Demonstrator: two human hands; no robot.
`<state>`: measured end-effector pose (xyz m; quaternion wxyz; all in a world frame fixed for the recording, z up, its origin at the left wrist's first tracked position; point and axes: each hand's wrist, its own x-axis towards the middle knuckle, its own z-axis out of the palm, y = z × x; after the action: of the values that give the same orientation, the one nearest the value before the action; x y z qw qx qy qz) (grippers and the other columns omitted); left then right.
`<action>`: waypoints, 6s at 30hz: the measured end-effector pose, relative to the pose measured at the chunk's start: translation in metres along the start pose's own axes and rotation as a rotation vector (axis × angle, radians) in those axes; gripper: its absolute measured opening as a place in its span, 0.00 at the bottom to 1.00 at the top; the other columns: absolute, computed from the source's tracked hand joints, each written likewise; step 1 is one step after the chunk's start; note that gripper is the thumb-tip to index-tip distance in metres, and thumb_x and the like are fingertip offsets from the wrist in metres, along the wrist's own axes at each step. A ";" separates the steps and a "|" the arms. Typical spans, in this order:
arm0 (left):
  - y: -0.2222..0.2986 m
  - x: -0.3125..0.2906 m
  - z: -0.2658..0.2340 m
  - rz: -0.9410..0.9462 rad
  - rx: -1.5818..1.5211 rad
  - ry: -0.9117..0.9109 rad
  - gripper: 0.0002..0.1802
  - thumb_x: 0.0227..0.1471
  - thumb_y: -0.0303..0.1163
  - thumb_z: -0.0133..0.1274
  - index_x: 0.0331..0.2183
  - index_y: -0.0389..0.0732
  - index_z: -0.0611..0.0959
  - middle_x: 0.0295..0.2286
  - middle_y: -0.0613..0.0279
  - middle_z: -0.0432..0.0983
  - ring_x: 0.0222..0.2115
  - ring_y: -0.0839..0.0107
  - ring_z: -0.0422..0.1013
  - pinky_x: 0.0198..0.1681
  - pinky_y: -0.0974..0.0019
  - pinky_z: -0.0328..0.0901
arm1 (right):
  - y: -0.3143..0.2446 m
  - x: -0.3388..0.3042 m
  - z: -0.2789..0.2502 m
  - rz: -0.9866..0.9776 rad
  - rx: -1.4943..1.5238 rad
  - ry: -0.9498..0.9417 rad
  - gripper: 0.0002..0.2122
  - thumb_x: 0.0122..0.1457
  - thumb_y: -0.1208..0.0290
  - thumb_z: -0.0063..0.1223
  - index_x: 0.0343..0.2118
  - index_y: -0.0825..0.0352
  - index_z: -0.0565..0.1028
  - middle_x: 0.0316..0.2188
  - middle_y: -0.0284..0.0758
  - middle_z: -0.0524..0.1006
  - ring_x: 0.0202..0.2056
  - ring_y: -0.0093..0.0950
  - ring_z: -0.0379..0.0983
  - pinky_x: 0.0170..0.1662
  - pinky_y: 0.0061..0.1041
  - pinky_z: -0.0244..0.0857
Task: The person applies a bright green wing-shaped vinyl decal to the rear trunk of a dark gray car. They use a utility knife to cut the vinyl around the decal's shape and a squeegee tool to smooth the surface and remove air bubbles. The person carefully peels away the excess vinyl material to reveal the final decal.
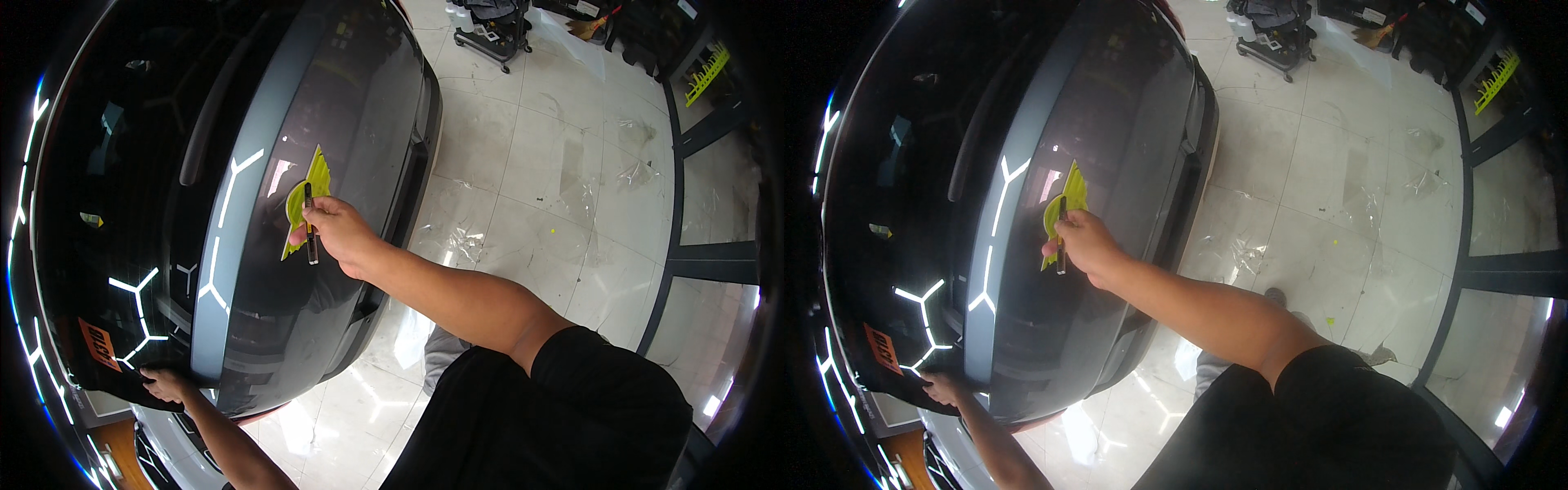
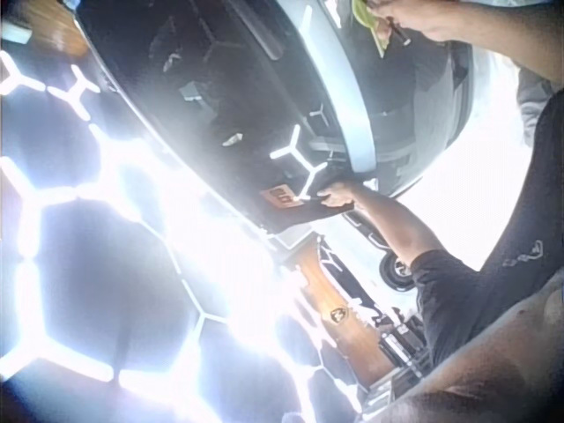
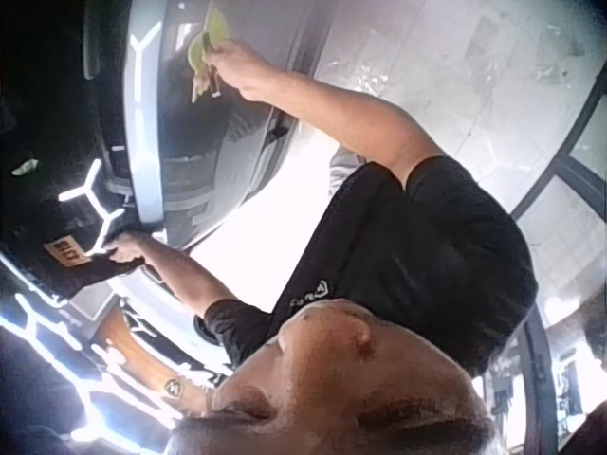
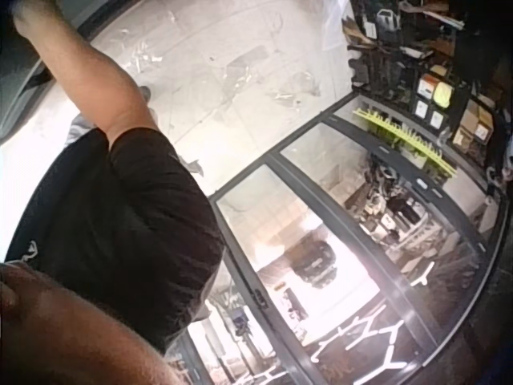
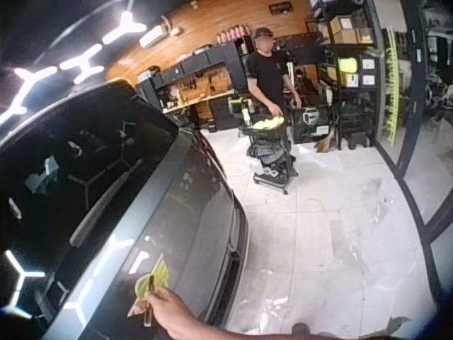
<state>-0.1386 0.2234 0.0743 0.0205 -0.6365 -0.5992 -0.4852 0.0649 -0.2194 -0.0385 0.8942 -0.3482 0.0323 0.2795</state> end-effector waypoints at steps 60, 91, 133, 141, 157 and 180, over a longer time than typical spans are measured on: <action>0.006 -0.001 -0.005 -0.005 0.018 -0.059 0.46 0.55 0.68 0.29 0.60 0.40 0.61 0.60 0.48 0.55 0.60 0.47 0.52 0.61 0.43 0.49 | -0.022 0.020 -0.053 -0.745 -1.789 -0.222 0.30 0.56 0.77 0.46 0.63 0.49 0.59 0.30 0.41 0.79 0.23 0.33 0.78 0.27 0.32 0.75; 0.006 0.000 -0.008 0.028 0.051 -0.030 0.46 0.56 0.67 0.30 0.59 0.37 0.63 0.59 0.47 0.56 0.60 0.48 0.52 0.61 0.45 0.49 | 0.011 0.005 -0.016 0.051 -0.167 -0.130 0.12 0.64 0.68 0.36 0.38 0.73 0.68 0.22 0.38 0.76 0.22 0.24 0.72 0.30 0.25 0.66; 0.021 -0.016 -0.018 0.006 0.013 -0.093 0.45 0.56 0.67 0.29 0.60 0.40 0.61 0.60 0.49 0.55 0.61 0.49 0.50 0.61 0.44 0.49 | 0.018 -0.005 -0.032 -0.162 -0.617 -0.023 0.12 0.66 0.64 0.36 0.37 0.69 0.67 0.21 0.35 0.78 0.23 0.25 0.73 0.30 0.29 0.64; 0.007 0.000 -0.007 0.030 0.063 -0.037 0.45 0.56 0.67 0.29 0.60 0.40 0.61 0.60 0.49 0.55 0.60 0.48 0.52 0.60 0.42 0.50 | 0.012 0.008 -0.026 -0.134 -0.582 0.012 0.13 0.64 0.65 0.34 0.36 0.71 0.68 0.21 0.39 0.78 0.25 0.31 0.76 0.34 0.32 0.66; 0.002 0.005 -0.003 0.030 0.029 -0.051 0.46 0.56 0.67 0.30 0.60 0.38 0.62 0.60 0.46 0.55 0.61 0.48 0.51 0.61 0.44 0.49 | 0.033 0.005 -0.024 -0.030 -0.305 -0.009 0.13 0.66 0.66 0.36 0.36 0.72 0.68 0.21 0.36 0.76 0.25 0.20 0.74 0.32 0.24 0.61; 0.004 0.001 -0.007 0.029 0.045 -0.053 0.47 0.56 0.68 0.27 0.61 0.37 0.60 0.61 0.45 0.53 0.61 0.47 0.49 0.61 0.43 0.48 | 0.013 0.001 -0.010 0.017 -0.341 0.020 0.12 0.65 0.66 0.38 0.38 0.71 0.69 0.20 0.34 0.75 0.22 0.19 0.73 0.27 0.24 0.59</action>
<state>-0.1398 0.2192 0.0807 0.0261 -0.6571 -0.6011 -0.4542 0.0601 -0.2173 -0.0545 0.8196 -0.4972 -0.0037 0.2848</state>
